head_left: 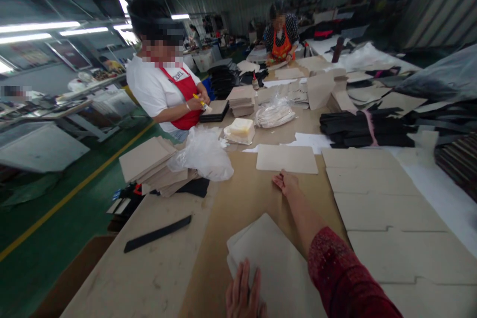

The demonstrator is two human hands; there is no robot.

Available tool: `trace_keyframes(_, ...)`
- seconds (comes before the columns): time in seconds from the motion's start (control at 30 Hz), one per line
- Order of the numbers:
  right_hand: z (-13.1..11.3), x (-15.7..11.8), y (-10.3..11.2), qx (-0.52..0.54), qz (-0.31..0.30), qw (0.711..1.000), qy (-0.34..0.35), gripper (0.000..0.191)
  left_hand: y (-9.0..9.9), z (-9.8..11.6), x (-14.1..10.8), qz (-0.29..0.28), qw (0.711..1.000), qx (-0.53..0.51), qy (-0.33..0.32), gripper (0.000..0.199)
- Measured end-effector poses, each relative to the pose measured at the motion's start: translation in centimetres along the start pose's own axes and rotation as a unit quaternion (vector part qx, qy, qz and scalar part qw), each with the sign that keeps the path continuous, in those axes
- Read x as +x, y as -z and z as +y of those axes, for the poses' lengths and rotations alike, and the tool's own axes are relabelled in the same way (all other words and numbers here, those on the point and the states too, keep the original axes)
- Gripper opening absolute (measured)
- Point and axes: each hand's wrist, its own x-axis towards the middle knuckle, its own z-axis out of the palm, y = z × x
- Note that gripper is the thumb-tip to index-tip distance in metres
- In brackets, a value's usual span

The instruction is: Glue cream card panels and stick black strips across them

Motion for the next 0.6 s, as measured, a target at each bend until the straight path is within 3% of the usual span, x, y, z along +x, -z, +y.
trace_keyframes(0.13, 1.3, -5.7, 5.3, -0.111, -0.049, 0.992, 0.018, 0.014, 3.3, 0.9, 1.1, -0.086, 0.995, -0.056, 0.007, 0.070)
trace_keyframes(0.23, 3.5, -11.8, 11.1, -0.196, -0.063, 0.977, 0.055, 0.011, 3.8, 1.1, 1.4, -0.099, 0.991, -0.091, 0.016, 0.067)
trace_keyframes(0.3, 5.9, -15.5, 15.0, -0.251, -0.041, 0.963, 0.093, 0.013, 3.8, 1.2, 1.4, -0.099, 0.989, -0.109, 0.023, 0.067)
trace_keyframes(0.37, 8.7, -18.2, 18.1, -0.410, -0.018, 0.891, 0.191, 0.025, 3.8, 1.2, 1.3, -0.097, 0.988, -0.120, 0.027, 0.067)
trace_keyframes(0.43, 11.0, -19.7, 19.9, -0.503, 0.012, 0.832, 0.233, 0.037, 3.9, 1.3, 1.3, -0.097, 0.987, -0.127, 0.018, 0.067)
trace_keyframes(0.6, 12.4, -21.2, 19.6, -0.673, 0.017, 0.711, 0.203, 0.047, 3.9, 1.1, 1.3, -0.094, 0.981, -0.169, 0.018, 0.068)
